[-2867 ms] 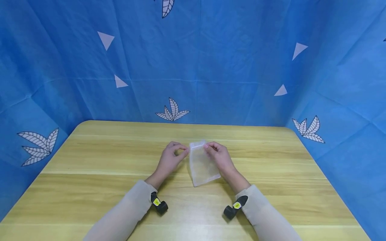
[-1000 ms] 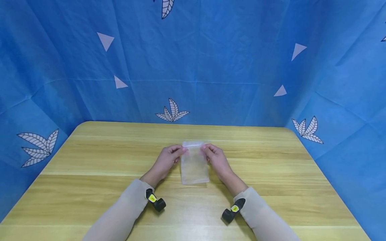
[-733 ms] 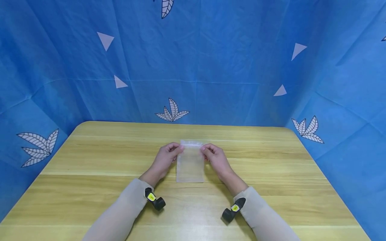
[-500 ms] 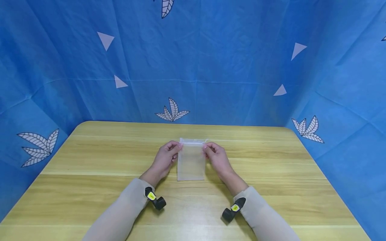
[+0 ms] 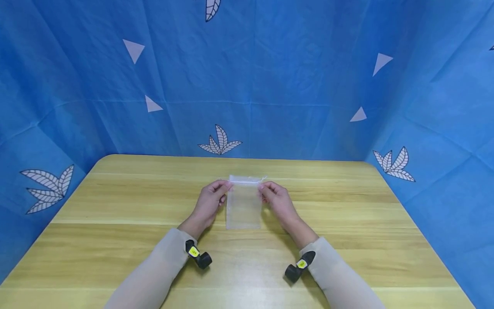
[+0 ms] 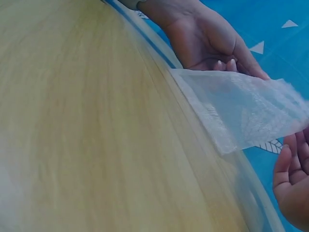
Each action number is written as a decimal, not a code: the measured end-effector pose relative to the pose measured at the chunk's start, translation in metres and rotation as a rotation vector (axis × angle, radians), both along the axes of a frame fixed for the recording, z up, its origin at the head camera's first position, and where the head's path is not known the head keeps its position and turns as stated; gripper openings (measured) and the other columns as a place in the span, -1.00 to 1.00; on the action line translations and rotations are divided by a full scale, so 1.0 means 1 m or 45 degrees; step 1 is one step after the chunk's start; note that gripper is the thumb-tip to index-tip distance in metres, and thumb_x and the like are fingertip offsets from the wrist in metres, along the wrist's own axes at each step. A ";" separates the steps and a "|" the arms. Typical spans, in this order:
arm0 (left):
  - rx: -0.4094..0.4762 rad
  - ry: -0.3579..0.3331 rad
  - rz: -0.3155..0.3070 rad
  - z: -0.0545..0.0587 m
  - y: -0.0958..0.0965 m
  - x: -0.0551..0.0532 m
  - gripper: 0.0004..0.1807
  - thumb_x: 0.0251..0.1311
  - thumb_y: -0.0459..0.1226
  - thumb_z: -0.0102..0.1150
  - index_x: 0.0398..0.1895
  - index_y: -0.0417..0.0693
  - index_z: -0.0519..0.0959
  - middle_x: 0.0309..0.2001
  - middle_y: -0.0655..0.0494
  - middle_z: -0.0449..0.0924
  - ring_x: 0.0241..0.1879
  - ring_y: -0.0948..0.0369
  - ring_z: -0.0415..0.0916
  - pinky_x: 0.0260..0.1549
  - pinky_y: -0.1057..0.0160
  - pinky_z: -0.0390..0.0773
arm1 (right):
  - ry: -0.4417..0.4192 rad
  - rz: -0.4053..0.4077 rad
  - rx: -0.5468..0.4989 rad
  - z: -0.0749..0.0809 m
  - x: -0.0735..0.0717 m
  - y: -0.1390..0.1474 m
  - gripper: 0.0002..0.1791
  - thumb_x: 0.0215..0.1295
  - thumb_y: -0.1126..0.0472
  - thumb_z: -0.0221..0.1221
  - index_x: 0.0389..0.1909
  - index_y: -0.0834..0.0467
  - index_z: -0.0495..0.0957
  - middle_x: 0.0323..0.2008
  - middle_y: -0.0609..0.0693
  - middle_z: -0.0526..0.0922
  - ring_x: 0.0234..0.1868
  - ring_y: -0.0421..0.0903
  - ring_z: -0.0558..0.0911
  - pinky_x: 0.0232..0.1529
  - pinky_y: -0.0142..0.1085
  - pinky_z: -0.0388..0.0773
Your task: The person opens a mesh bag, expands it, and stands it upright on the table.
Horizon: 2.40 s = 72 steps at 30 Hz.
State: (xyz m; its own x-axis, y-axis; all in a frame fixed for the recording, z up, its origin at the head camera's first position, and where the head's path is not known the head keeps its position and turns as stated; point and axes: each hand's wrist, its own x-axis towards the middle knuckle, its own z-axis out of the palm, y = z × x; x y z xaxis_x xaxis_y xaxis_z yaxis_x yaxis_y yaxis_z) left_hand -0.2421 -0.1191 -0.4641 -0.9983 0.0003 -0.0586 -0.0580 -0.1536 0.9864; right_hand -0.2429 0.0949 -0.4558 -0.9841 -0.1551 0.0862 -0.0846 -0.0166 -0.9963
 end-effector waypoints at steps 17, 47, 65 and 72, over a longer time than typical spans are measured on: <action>-0.073 0.003 -0.034 0.003 0.003 0.003 -0.72 0.37 -0.18 0.15 -0.04 -0.20 0.63 -0.31 0.10 0.46 -0.46 0.25 0.29 -0.53 0.39 0.32 | -0.040 0.047 -0.030 -0.003 -0.001 0.002 -0.69 0.45 0.15 0.13 -0.26 0.38 0.54 -0.49 -0.01 0.44 -0.44 -0.10 0.34 -0.39 -0.32 0.30; -0.116 0.088 0.100 0.006 0.008 0.005 -0.80 0.42 -0.20 0.08 -0.15 -0.18 0.55 -0.36 0.07 0.38 -0.44 0.23 0.31 -0.51 0.39 0.38 | -0.040 -0.075 -0.056 0.001 -0.002 0.000 -0.93 0.30 0.33 0.24 -0.31 0.26 0.56 -0.48 -0.04 0.51 -0.43 -0.17 0.46 -0.35 -0.35 0.44; -0.153 0.052 0.028 0.001 0.004 0.003 -0.71 0.43 -0.18 0.08 -0.08 -0.27 0.55 -0.20 -0.10 0.55 -0.47 0.24 0.35 -0.54 0.40 0.39 | -0.126 -0.108 -0.064 0.000 -0.004 0.004 -0.89 0.38 0.29 0.19 -0.23 0.27 0.49 -0.50 -0.06 0.54 -0.46 -0.14 0.42 -0.45 -0.38 0.34; -0.291 0.038 -0.150 -0.003 0.008 0.005 -0.62 0.31 -0.10 0.23 0.06 -0.14 0.55 -0.29 -0.06 0.54 -0.50 0.22 0.34 -0.57 0.36 0.35 | -0.163 -0.126 -0.110 0.000 -0.005 0.005 -0.86 0.41 0.25 0.15 -0.14 0.26 0.49 -0.47 -0.08 0.57 -0.49 -0.21 0.41 -0.51 -0.42 0.26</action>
State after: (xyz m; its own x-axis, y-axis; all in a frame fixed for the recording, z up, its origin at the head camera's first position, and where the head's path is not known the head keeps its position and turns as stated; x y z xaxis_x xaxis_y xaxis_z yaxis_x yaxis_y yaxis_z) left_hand -0.2375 -0.1113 -0.4672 -0.9934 0.1071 -0.0414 -0.0330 0.0793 0.9963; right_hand -0.2482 0.0999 -0.4556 -0.9980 -0.0546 -0.0323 0.0376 -0.1007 -0.9942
